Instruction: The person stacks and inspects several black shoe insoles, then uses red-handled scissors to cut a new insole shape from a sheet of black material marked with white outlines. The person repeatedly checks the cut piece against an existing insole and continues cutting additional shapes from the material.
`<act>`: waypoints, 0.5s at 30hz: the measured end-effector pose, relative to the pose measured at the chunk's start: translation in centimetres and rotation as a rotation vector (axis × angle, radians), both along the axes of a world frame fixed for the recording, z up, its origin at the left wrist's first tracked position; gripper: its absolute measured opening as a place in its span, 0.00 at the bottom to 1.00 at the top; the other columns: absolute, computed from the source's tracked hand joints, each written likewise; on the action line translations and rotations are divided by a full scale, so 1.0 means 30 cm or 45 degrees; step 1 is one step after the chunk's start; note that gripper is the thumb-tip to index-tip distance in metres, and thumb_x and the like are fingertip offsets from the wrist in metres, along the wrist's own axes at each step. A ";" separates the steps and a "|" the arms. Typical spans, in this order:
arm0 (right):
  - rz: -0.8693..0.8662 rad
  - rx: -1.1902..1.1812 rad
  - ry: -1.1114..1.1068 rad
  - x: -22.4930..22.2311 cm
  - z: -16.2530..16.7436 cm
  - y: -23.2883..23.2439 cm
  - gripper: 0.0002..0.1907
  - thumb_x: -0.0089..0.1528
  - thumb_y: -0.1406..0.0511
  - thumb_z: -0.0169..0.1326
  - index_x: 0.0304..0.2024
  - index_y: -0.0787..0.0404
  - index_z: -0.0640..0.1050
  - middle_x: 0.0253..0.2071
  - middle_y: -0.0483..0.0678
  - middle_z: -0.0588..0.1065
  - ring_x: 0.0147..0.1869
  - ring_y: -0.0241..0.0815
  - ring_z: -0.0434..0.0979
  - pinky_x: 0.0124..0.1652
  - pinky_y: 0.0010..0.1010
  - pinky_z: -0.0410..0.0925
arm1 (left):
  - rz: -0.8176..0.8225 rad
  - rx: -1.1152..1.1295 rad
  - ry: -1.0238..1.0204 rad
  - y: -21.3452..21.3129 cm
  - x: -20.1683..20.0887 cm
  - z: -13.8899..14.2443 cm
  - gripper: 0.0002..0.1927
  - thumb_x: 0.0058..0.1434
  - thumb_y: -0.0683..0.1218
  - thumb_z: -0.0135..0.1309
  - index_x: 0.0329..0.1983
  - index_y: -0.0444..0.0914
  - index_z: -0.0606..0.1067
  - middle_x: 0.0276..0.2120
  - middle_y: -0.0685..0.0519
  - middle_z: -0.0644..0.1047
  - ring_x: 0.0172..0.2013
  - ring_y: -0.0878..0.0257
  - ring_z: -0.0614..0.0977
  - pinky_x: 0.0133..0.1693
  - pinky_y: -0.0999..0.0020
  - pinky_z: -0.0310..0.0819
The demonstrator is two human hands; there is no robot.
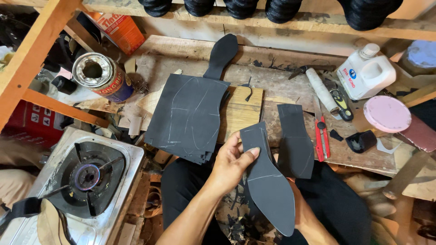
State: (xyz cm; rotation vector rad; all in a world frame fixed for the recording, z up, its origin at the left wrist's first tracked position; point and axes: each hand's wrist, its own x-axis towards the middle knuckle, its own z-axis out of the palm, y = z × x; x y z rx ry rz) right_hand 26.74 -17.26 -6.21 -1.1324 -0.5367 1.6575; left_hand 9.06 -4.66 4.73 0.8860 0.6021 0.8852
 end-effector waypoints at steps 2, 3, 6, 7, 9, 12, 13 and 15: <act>0.072 0.218 -0.227 -0.001 0.009 -0.004 0.15 0.67 0.64 0.51 0.47 0.71 0.76 0.34 0.48 0.77 0.31 0.33 0.77 0.26 0.25 0.71 | -0.009 -0.013 0.019 -0.001 -0.005 -0.002 0.21 0.66 0.33 0.51 0.62 0.33 0.69 0.45 0.49 0.81 0.43 0.67 0.81 0.46 0.71 0.77; 0.076 0.336 -0.427 -0.002 0.010 -0.014 0.14 0.65 0.64 0.53 0.48 0.69 0.76 0.35 0.47 0.77 0.32 0.32 0.77 0.27 0.25 0.73 | -0.010 -0.023 0.028 -0.003 -0.008 -0.003 0.20 0.66 0.33 0.51 0.62 0.33 0.69 0.45 0.49 0.81 0.42 0.67 0.81 0.46 0.71 0.77; 0.055 0.524 -0.752 -0.001 -0.003 -0.033 0.17 0.63 0.63 0.55 0.50 0.67 0.75 0.39 0.46 0.77 0.37 0.33 0.78 0.32 0.26 0.75 | -0.012 -0.051 -0.014 -0.002 -0.008 -0.007 0.21 0.66 0.33 0.51 0.62 0.33 0.69 0.44 0.50 0.81 0.43 0.67 0.81 0.46 0.71 0.78; 0.039 0.558 -0.815 0.001 -0.010 -0.039 0.18 0.63 0.62 0.55 0.51 0.67 0.74 0.40 0.47 0.77 0.39 0.33 0.79 0.34 0.26 0.76 | -0.009 -0.067 -0.020 -0.002 -0.006 -0.008 0.20 0.65 0.33 0.51 0.61 0.33 0.69 0.45 0.50 0.81 0.43 0.67 0.81 0.47 0.71 0.78; -0.009 0.385 -0.490 -0.002 -0.026 -0.043 0.16 0.66 0.62 0.51 0.50 0.68 0.77 0.36 0.48 0.77 0.34 0.33 0.78 0.29 0.25 0.73 | -0.006 -0.095 -0.032 0.000 0.002 -0.010 0.20 0.65 0.33 0.52 0.61 0.33 0.69 0.45 0.50 0.81 0.43 0.67 0.82 0.47 0.71 0.78; -0.056 0.142 -0.325 0.000 -0.033 -0.042 0.16 0.67 0.62 0.48 0.49 0.67 0.77 0.34 0.49 0.77 0.31 0.34 0.78 0.26 0.26 0.71 | -0.010 -0.103 -0.050 -0.001 0.005 -0.012 0.19 0.65 0.33 0.52 0.60 0.32 0.70 0.44 0.49 0.81 0.42 0.66 0.82 0.46 0.71 0.78; -0.067 0.062 -0.323 -0.002 -0.030 -0.038 0.16 0.66 0.62 0.48 0.49 0.67 0.77 0.34 0.49 0.77 0.31 0.34 0.78 0.26 0.26 0.71 | -0.008 -0.108 -0.045 -0.001 0.005 -0.014 0.19 0.65 0.33 0.52 0.60 0.32 0.70 0.44 0.49 0.81 0.42 0.66 0.82 0.46 0.71 0.78; -0.066 0.070 -0.391 -0.009 -0.009 -0.028 0.16 0.66 0.62 0.47 0.49 0.66 0.77 0.35 0.47 0.78 0.32 0.34 0.79 0.27 0.26 0.73 | -0.004 -0.117 -0.035 0.001 0.003 -0.017 0.20 0.65 0.33 0.52 0.60 0.33 0.70 0.43 0.49 0.81 0.41 0.66 0.82 0.46 0.71 0.78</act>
